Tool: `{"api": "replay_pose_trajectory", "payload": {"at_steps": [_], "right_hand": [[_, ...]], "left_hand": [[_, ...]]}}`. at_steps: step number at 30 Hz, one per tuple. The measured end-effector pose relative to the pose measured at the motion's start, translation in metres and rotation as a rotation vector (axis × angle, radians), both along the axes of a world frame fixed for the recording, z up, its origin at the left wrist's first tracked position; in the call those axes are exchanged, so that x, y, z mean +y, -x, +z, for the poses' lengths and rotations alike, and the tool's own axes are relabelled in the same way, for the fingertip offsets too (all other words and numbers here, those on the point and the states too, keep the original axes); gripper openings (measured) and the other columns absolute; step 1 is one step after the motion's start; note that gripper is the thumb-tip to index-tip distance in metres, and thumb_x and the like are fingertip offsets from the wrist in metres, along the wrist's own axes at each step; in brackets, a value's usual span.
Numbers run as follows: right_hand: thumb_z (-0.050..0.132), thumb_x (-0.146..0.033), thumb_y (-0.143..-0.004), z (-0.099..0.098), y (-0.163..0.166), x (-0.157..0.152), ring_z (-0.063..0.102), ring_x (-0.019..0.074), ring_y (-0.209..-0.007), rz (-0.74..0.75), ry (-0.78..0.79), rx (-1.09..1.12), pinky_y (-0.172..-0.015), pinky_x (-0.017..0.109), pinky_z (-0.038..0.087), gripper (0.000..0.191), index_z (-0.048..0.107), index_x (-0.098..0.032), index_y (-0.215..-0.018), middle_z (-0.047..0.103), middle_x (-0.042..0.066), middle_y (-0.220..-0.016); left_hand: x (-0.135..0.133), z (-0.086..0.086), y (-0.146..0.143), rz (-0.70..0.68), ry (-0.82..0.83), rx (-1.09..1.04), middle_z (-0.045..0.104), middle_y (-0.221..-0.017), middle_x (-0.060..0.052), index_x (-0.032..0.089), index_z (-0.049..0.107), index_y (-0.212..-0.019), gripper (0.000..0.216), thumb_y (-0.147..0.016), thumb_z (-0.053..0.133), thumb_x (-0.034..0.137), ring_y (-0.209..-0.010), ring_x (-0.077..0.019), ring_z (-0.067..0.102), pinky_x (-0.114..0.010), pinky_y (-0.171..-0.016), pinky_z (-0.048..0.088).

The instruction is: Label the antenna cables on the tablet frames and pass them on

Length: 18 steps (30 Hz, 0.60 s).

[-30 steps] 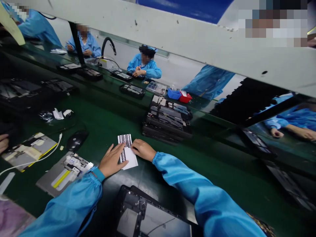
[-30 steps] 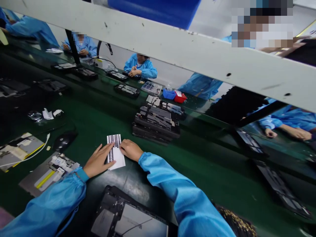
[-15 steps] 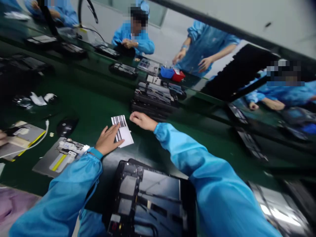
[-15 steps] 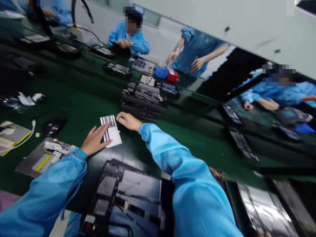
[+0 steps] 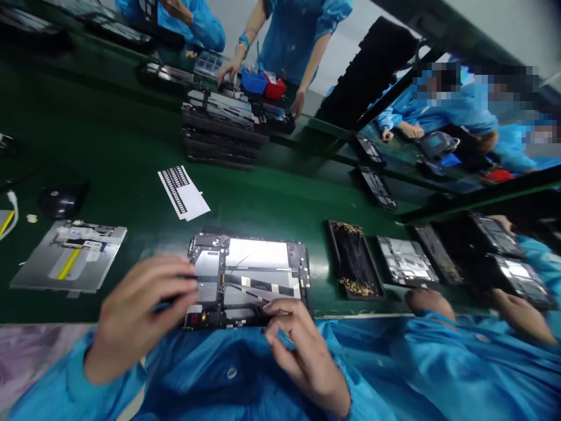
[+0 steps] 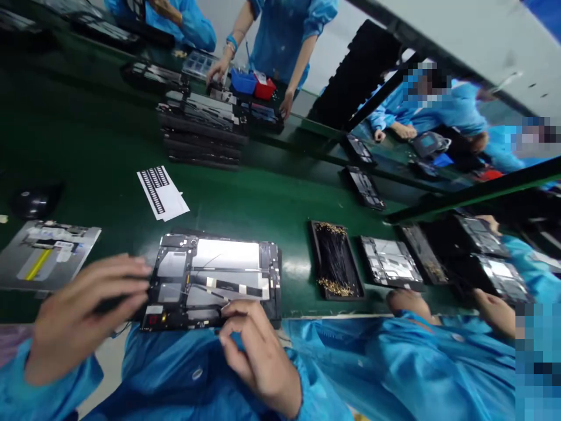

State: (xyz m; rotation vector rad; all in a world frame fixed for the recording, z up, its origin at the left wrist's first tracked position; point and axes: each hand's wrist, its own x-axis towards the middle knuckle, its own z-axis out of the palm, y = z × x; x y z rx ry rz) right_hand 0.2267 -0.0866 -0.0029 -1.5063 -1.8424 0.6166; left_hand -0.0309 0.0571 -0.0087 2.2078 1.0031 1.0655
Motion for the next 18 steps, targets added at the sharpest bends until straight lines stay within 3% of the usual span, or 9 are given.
{"api": "replay_pose_trajectory", "payload": {"at_steps": [3, 6, 9, 18], "right_hand": [[0.054, -0.014, -0.097, -0.011, 0.02, -0.007, 0.064, 0.0243, -0.105, -0.006, -0.054, -0.055, -0.089, 0.038, 0.057, 0.015, 0.057, -0.025, -0.107, 0.064, 0.011, -0.109], [0.053, -0.01, -0.097, -0.014, 0.03, -0.003, 0.064, 0.0231, -0.102, 0.009, -0.103, -0.117, -0.088, 0.037, 0.056, 0.016, 0.057, -0.023, -0.107, 0.065, 0.011, -0.106], [0.054, -0.01, -0.097, -0.017, 0.036, 0.003, 0.064, 0.0219, -0.098, 0.005, -0.152, -0.18, -0.085, 0.035, 0.055, 0.015, 0.058, -0.022, -0.106, 0.066, 0.01, -0.103], [0.058, -0.008, -0.095, -0.028, 0.039, 0.005, 0.061, 0.0216, -0.092, -0.003, -0.211, -0.28, -0.08, 0.035, 0.052, 0.01, 0.06, -0.015, -0.102, 0.067, 0.01, -0.101]], "left_hand": [[-0.05, -0.015, -0.004, -0.137, -0.082, 0.126, 0.076, -0.11, 0.004, 0.041, 0.073, -0.106, 0.02, -0.087, 0.07, 0.034, -0.109, -0.0257, 0.07, -0.047, -0.105, 0.054], [-0.071, -0.036, -0.012, -0.165, -0.163, 0.167, 0.075, -0.117, 0.0, 0.032, 0.072, -0.108, 0.021, -0.089, 0.067, 0.024, -0.115, -0.024, 0.068, -0.042, -0.106, 0.053], [-0.076, -0.047, -0.019, -0.146, -0.204, 0.171, 0.074, -0.117, -0.004, 0.026, 0.07, -0.102, 0.014, -0.091, 0.064, 0.02, -0.116, -0.0234, 0.066, -0.039, -0.107, 0.05], [-0.08, -0.044, -0.026, -0.115, -0.24, 0.097, 0.071, -0.113, -0.009, 0.017, 0.07, -0.101, 0.013, -0.095, 0.06, 0.011, -0.117, -0.0241, 0.062, -0.041, -0.104, 0.046]]}}
